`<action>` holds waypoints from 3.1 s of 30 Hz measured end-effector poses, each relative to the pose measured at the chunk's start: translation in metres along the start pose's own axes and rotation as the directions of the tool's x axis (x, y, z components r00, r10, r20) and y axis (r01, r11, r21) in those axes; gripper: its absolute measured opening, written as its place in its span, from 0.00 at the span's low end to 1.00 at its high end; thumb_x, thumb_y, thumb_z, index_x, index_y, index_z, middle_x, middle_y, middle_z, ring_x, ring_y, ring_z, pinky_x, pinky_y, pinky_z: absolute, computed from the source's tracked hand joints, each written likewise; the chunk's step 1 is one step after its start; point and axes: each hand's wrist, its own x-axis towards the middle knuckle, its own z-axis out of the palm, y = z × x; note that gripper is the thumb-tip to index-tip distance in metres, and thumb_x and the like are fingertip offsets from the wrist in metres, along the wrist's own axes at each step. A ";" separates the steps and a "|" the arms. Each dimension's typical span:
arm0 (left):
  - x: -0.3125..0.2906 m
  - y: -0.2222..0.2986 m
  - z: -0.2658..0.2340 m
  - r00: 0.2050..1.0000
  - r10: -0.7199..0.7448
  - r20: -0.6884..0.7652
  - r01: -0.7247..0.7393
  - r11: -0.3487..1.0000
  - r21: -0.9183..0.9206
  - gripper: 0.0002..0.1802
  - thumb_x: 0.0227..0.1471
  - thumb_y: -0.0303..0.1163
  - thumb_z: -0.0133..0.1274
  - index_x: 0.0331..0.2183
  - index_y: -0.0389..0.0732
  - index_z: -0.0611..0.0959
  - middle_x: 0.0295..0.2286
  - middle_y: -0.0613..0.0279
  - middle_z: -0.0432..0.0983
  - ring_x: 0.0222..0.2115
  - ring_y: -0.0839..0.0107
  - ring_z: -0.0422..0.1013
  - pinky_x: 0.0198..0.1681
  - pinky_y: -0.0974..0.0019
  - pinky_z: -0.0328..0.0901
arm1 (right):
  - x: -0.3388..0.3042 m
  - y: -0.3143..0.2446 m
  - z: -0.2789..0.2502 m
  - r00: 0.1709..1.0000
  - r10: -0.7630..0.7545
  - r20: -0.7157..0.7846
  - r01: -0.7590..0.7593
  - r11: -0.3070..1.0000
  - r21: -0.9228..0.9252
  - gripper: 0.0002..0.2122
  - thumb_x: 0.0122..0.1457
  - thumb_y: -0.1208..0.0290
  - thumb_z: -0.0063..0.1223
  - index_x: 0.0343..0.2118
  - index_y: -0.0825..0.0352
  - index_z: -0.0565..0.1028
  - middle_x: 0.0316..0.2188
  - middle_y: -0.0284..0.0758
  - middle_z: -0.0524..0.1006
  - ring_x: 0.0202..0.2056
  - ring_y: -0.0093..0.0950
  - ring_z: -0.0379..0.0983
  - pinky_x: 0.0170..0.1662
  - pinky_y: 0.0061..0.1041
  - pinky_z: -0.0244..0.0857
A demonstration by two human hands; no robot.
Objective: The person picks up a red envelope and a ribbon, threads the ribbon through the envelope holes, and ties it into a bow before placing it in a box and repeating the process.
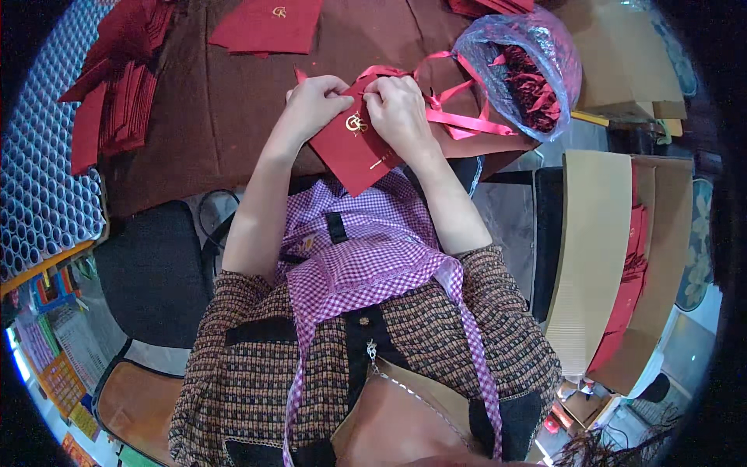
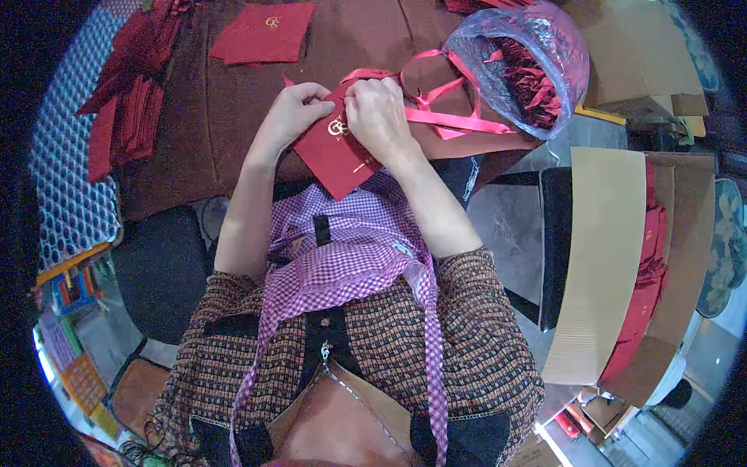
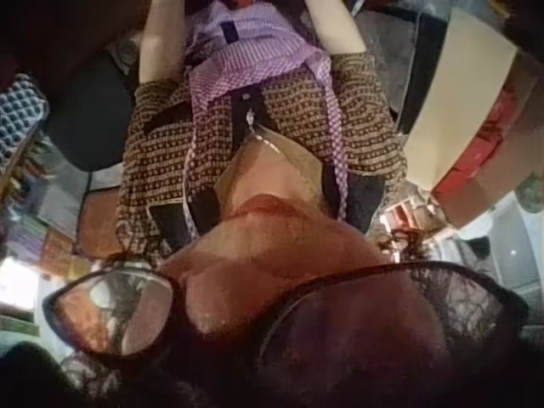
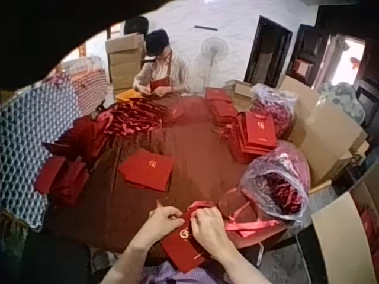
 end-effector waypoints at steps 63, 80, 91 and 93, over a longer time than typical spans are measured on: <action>0.006 0.015 0.005 0.957 -0.061 0.285 0.117 0.975 -0.187 0.08 0.45 0.29 0.53 0.23 0.34 0.81 0.17 0.67 0.73 0.18 0.80 0.65 0.19 0.73 0.60 | 0.010 -0.018 -0.059 0.952 -0.238 0.193 0.278 0.934 -0.223 0.10 0.45 0.64 0.59 0.29 0.61 0.72 0.26 0.36 0.72 0.33 0.35 0.67 0.41 0.34 0.55; 0.014 0.014 -0.032 0.992 -0.010 0.128 0.010 1.000 -0.001 0.11 0.48 0.31 0.51 0.22 0.33 0.79 0.19 0.68 0.72 0.21 0.78 0.65 0.24 0.69 0.61 | 0.012 0.022 -0.069 0.899 -0.086 0.429 0.039 0.992 0.118 0.06 0.48 0.74 0.53 0.29 0.69 0.73 0.26 0.44 0.75 0.33 0.42 0.74 0.36 0.36 0.67; 0.027 0.000 -0.031 0.977 -0.037 -0.210 0.006 0.989 -0.146 0.17 0.55 0.40 0.50 0.29 0.34 0.79 0.24 0.68 0.73 0.26 0.78 0.66 0.31 0.72 0.60 | 0.019 0.042 -0.065 0.865 0.161 0.475 -0.239 0.965 0.109 0.08 0.52 0.75 0.50 0.35 0.69 0.69 0.28 0.46 0.75 0.34 0.38 0.74 0.37 0.33 0.64; 0.019 0.000 -0.026 0.986 0.036 -0.162 -0.064 0.983 -0.173 0.15 0.55 0.39 0.50 0.32 0.34 0.79 0.27 0.67 0.73 0.29 0.79 0.66 0.34 0.72 0.62 | 0.019 0.040 -0.065 0.864 0.154 0.479 -0.236 0.965 0.116 0.08 0.52 0.74 0.50 0.35 0.69 0.69 0.28 0.46 0.75 0.34 0.39 0.74 0.37 0.33 0.64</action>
